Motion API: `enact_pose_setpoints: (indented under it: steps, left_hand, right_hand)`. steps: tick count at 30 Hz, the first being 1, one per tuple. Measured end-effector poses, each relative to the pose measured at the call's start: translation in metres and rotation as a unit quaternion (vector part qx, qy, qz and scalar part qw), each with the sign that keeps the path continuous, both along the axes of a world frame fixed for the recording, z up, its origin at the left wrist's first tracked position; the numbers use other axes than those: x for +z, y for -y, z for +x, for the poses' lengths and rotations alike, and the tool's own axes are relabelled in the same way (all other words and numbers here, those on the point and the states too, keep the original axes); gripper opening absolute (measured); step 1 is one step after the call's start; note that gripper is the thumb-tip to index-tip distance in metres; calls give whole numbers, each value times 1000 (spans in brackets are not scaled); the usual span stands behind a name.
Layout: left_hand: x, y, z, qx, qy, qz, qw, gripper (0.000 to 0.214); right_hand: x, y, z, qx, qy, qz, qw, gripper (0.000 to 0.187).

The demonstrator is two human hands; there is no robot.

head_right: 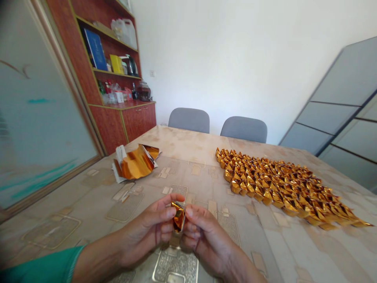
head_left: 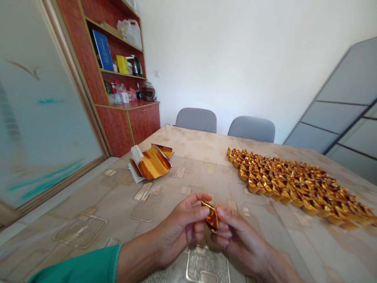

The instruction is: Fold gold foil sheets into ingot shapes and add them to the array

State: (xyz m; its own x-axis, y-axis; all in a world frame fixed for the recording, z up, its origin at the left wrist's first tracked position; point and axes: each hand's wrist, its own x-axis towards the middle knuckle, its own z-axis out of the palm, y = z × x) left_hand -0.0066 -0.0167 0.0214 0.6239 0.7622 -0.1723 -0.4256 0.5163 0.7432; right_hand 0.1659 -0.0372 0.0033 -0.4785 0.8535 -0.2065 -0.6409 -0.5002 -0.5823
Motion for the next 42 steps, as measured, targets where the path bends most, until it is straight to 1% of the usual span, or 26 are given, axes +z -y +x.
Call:
enact_pose_setpoints:
  steps: [2, 5, 8, 11, 14, 16, 19, 21, 23, 27, 31, 35, 39, 42]
  left_hand:
    - [0, 2, 1, 28, -28, -12, 999, 44]
    - [0, 4, 2, 51, -58, -12, 997, 38]
    - [1, 4, 3, 48, -72, -16, 996, 31]
    - [2, 3, 3, 45, -73, -20, 996, 29]
    - [1, 0, 2, 36, -44, -36, 998, 28]
    - [0, -3, 0, 19, 1, -72, 997, 29]
    - [-1, -6, -3, -8, 74, -133, 988, 31]
    - [-2, -8, -4, -19, 97, -157, 983, 32]
    - [-4, -8, -3, -16, 102, -163, 981, 32]
    - [-6, -9, 0, 18, 93, -139, 986, 31]
    - [-8, -7, 1, 55, 62, -104, 991, 34]
    - [-8, -4, 2, 51, 20, -70, 996, 40]
    - [-5, -3, 4, 70, -33, -41, 996, 36]
    - [-4, -3, 5, 74, -55, -42, 995, 33]
  right_hand:
    - [1, 0, -3, -10, 26, 22, 999, 21]
    - [1, 0, -5, -8, 62, 49, 997, 24]
    - [1, 0, -6, -1, 73, 53, 996, 25]
    - [0, 0, -5, 3, 76, 44, 996, 23]
    - [-2, 0, -2, 3, 72, 42, 997, 22]
    - [-3, -1, -1, -3, 58, 37, 998, 21]
    - [-3, -1, 2, -13, 30, 23, 999, 17]
    - [-3, -1, 2, -5, 22, 22, 999, 15]
    - [-2, -1, 2, 11, 24, 32, 999, 15]
    - [-2, -1, 1, 23, 42, 50, 998, 19]
    - [-3, -2, -2, 11, 54, 47, 997, 22]
    - [-2, -2, -4, 9, 50, 53, 997, 23]
    - [-2, -1, -5, 23, 51, 59, 997, 25]
    - [-3, -2, -5, 27, 58, 57, 996, 24]
